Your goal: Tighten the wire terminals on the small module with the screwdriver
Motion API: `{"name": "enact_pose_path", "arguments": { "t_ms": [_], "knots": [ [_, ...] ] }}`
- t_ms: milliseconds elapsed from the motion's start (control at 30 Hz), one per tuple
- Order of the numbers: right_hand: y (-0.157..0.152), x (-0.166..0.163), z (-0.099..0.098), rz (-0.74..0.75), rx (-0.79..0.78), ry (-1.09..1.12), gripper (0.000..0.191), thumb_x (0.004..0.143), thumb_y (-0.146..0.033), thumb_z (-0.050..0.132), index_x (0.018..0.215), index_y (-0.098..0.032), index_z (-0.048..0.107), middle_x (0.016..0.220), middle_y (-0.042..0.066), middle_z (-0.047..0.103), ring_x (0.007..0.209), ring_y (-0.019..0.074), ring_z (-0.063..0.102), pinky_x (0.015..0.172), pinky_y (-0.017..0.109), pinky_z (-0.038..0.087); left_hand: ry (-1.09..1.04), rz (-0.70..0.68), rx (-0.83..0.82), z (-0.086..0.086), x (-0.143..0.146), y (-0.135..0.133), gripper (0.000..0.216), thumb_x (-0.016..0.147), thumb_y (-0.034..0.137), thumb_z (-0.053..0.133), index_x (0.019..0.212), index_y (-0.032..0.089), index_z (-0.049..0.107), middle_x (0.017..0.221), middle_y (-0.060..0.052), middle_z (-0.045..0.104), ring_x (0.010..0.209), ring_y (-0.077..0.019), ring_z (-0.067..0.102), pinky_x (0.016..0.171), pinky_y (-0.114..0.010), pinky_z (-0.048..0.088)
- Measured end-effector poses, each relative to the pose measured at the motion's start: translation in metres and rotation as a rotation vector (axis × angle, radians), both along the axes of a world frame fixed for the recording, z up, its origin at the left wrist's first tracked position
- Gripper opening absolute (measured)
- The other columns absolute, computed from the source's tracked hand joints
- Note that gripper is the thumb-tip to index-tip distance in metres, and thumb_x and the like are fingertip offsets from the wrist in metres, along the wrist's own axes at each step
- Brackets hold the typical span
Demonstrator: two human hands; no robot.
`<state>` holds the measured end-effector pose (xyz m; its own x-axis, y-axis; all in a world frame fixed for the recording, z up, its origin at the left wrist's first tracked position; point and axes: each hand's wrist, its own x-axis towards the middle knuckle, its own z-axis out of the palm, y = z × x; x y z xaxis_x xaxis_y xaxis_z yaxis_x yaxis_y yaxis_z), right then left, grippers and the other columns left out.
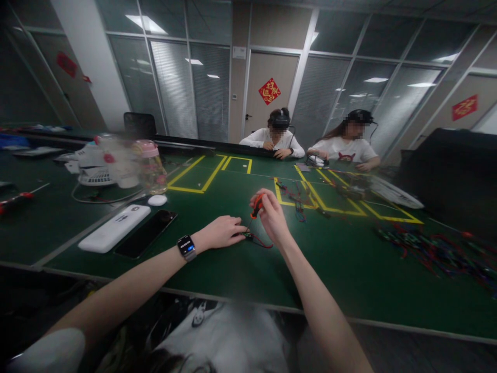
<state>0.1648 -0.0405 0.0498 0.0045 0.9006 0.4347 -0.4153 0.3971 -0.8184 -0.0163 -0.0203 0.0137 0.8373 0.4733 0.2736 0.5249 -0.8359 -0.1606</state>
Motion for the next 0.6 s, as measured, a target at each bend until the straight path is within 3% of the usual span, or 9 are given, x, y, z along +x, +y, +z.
{"name": "enact_pose_path", "arguments": {
  "t_ms": [133, 300, 600],
  "knots": [
    [0.0021, 0.0015, -0.0010, -0.068, 0.033, 0.002, 0.022, 0.074, -0.044, 0.077, 0.086, -0.028, 0.068, 0.085, -0.002, 0.061, 0.077, 0.0122, 0.057, 0.079, 0.027, 0.051, 0.004, 0.002, -0.008, 0.0009, 0.0002, -0.0006, 0.028, 0.097, 0.041, 0.050, 0.110, 0.023, 0.067, 0.093, -0.005, 0.063, 0.078, -0.0186, 0.063, 0.069, -0.029, 0.046],
    [0.0014, 0.0020, 0.0004, 0.018, -0.003, 0.004, 0.028, 0.079, -0.050, 0.071, 0.099, -0.030, 0.065, 0.080, -0.002, 0.064, 0.072, 0.0134, 0.059, 0.069, 0.027, 0.050, 0.004, -0.005, -0.001, 0.0002, -0.0001, 0.0000, 0.028, 0.097, 0.041, 0.049, 0.110, 0.023, 0.067, 0.090, -0.005, 0.062, 0.076, -0.0186, 0.062, 0.068, -0.029, 0.045],
    [0.0025, 0.0031, -0.0009, -0.051, 0.055, -0.025, 0.021, 0.077, -0.042, 0.074, 0.088, -0.027, 0.066, 0.081, -0.001, 0.063, 0.076, 0.0143, 0.058, 0.075, 0.029, 0.050, -0.016, -0.012, -0.007, -0.0016, -0.0002, 0.0009, 0.027, 0.097, 0.040, 0.050, 0.108, 0.022, 0.068, 0.090, -0.005, 0.061, 0.076, -0.0178, 0.062, 0.068, -0.028, 0.045]
  ]
}}
